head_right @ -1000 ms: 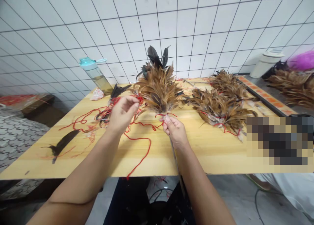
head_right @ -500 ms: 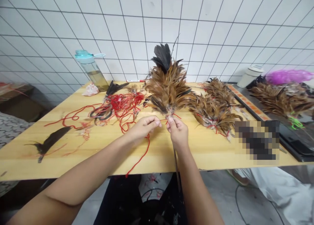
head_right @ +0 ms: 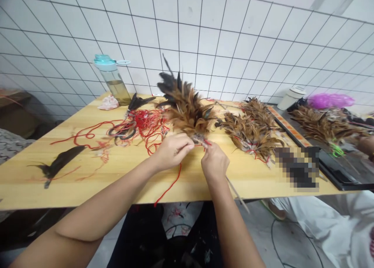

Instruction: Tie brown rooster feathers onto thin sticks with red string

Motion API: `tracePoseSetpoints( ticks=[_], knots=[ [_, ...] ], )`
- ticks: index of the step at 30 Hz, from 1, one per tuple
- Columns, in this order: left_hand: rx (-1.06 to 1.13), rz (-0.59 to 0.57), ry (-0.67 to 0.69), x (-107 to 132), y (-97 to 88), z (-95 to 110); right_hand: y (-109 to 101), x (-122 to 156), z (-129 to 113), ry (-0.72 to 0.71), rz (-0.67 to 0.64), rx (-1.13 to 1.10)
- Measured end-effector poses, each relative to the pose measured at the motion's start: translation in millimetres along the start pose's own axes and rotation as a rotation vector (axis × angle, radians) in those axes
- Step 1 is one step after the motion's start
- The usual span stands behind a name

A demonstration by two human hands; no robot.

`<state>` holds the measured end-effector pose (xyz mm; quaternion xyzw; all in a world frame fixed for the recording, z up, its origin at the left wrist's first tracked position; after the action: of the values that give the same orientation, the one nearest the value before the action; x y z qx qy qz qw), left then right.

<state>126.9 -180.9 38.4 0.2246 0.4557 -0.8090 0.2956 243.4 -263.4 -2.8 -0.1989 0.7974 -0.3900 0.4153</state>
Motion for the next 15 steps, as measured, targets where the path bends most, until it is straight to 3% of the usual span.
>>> tracePoseSetpoints(
  ticks=[3,6,10,15],
  knots=[
    [-0.113,-0.088,0.159,2,-2.6,4,0,5,1,-0.160,-0.091,0.232],
    [-0.182,-0.096,0.197,0,-13.6,3,-2,10,4,-0.353,-0.176,0.389],
    [-0.198,-0.095,0.150,-8,-35.8,-4,-19,11,10,-0.535,-0.159,0.447],
    [-0.243,-0.107,0.042,-26,-66.8,-15,-51,6,18,-0.664,-0.033,0.449]
  ],
)
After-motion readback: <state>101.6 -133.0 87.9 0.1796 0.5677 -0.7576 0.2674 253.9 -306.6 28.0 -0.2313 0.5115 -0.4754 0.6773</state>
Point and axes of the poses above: each hand's wrist, its own x-axis away from the middle knuckle, its own y-axis out of the palm, z = x × y, the point moved 6 cm from there along -x, towards the middle knuckle, and after that the axes turned 3 degrees about z, right-handed, at the moved point
